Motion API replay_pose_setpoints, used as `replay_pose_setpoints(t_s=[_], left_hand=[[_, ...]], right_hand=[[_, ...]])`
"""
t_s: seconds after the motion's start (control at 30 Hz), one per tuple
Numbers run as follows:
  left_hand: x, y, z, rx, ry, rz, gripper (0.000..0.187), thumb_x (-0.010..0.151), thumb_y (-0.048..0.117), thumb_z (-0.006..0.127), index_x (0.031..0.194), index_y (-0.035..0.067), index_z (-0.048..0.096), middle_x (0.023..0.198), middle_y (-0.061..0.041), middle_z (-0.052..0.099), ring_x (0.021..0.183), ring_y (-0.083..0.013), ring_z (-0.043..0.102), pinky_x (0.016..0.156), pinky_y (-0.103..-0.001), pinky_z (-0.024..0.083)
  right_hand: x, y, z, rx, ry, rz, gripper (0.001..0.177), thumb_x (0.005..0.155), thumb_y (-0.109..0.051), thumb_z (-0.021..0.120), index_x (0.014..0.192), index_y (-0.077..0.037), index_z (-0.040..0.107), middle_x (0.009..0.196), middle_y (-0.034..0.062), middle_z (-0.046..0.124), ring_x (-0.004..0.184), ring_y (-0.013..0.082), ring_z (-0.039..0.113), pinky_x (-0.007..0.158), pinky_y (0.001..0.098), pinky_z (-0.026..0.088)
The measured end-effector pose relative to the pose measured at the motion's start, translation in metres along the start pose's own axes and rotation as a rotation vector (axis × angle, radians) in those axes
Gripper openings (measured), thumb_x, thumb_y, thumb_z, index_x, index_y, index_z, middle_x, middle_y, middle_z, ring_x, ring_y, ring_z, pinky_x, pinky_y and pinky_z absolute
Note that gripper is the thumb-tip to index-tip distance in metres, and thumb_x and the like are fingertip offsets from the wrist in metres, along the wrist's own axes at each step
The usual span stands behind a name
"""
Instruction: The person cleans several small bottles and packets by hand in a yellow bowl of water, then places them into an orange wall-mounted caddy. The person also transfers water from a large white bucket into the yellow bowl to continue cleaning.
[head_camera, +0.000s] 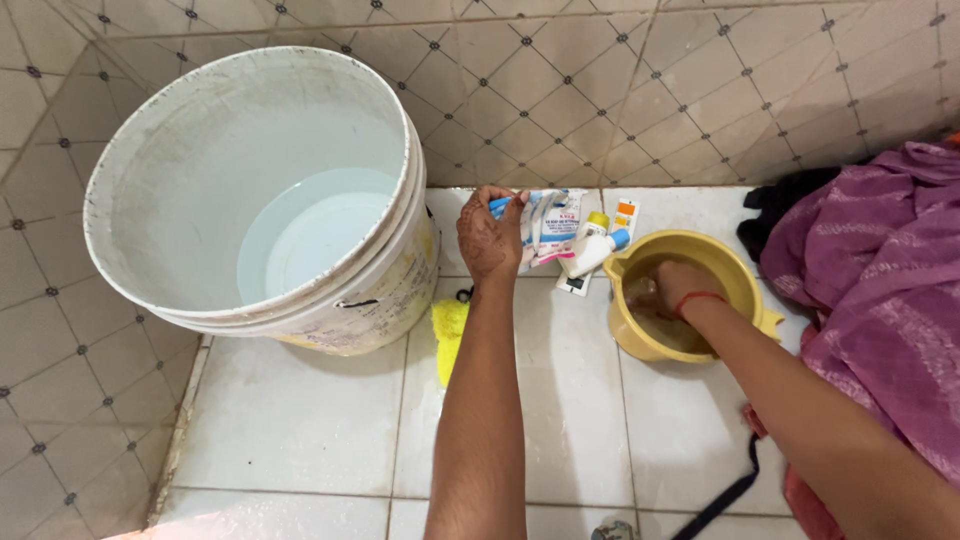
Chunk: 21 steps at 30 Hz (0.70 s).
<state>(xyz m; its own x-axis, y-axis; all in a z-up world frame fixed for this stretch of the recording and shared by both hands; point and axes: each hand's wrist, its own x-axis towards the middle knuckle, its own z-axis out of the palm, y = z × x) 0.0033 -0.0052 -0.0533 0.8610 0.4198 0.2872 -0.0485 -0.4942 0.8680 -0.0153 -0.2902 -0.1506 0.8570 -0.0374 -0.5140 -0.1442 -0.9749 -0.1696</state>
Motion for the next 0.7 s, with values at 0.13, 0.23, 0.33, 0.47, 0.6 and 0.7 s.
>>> replay_pose_setpoints(t_s=[0.13,0.23,0.33,0.47,0.6,0.7], left_hand=[[0.001,0.001,-0.005,0.015,-0.017,-0.066,0.028,0.082,0.035,0.081,0.086,0.009,0.071,0.086,-0.011,0.073,0.08,-0.0288,0.069,0.075,-0.041,0.052],[0.001,0.001,-0.007,0.026,-0.014,-0.073,0.029,0.082,0.036,0.081,0.085,0.009,0.07,0.086,-0.011,0.072,0.079,-0.0287,0.069,0.074,-0.041,0.052],[-0.002,0.001,-0.005,0.024,-0.014,-0.044,0.027,0.083,0.035,0.081,0.086,0.01,0.071,0.086,-0.01,0.072,0.081,-0.029,0.069,0.075,-0.04,0.052],[0.002,0.002,-0.003,0.018,0.013,0.026,0.028,0.081,0.034,0.083,0.084,0.009,0.071,0.087,-0.011,0.073,0.084,-0.0302,0.068,0.078,-0.041,0.052],[0.0,-0.003,-0.001,0.019,-0.017,0.001,0.028,0.083,0.035,0.081,0.087,0.01,0.07,0.088,-0.011,0.073,0.085,-0.0296,0.069,0.078,-0.04,0.052],[0.002,-0.005,-0.007,0.03,-0.013,-0.012,0.028,0.081,0.035,0.082,0.086,0.01,0.07,0.088,-0.011,0.073,0.085,-0.0299,0.069,0.078,-0.04,0.052]], right_hand=[[0.023,0.011,0.035,-0.099,-0.201,-0.034,0.031,0.088,-0.011,0.072,0.118,-0.009,0.074,0.126,0.0134,0.067,0.117,0.0276,0.064,0.099,0.0415,0.051],[0.046,0.031,0.055,-0.072,-0.237,-0.099,0.027,0.087,-0.007,0.068,0.113,-0.007,0.077,0.122,0.013,0.071,0.114,0.026,0.066,0.098,0.0397,0.052],[0.061,0.051,0.057,0.085,-0.175,-0.165,0.026,0.09,-0.013,0.062,0.106,-0.006,0.08,0.114,0.0118,0.079,0.107,0.0244,0.072,0.097,0.0373,0.054],[0.07,0.051,0.051,-0.013,-0.225,-0.214,0.022,0.091,-0.016,0.059,0.104,-0.008,0.075,0.11,0.0121,0.078,0.103,0.0262,0.069,0.094,0.0376,0.054],[0.052,0.032,0.053,-0.147,-0.081,-0.14,0.034,0.092,-0.035,0.065,0.117,-0.014,0.073,0.124,0.0088,0.07,0.11,0.0241,0.065,0.095,0.039,0.051],[0.028,0.016,0.031,-0.059,-0.236,-0.024,0.037,0.096,-0.038,0.058,0.115,-0.012,0.076,0.116,0.0128,0.076,0.103,0.028,0.07,0.092,0.0407,0.054]])
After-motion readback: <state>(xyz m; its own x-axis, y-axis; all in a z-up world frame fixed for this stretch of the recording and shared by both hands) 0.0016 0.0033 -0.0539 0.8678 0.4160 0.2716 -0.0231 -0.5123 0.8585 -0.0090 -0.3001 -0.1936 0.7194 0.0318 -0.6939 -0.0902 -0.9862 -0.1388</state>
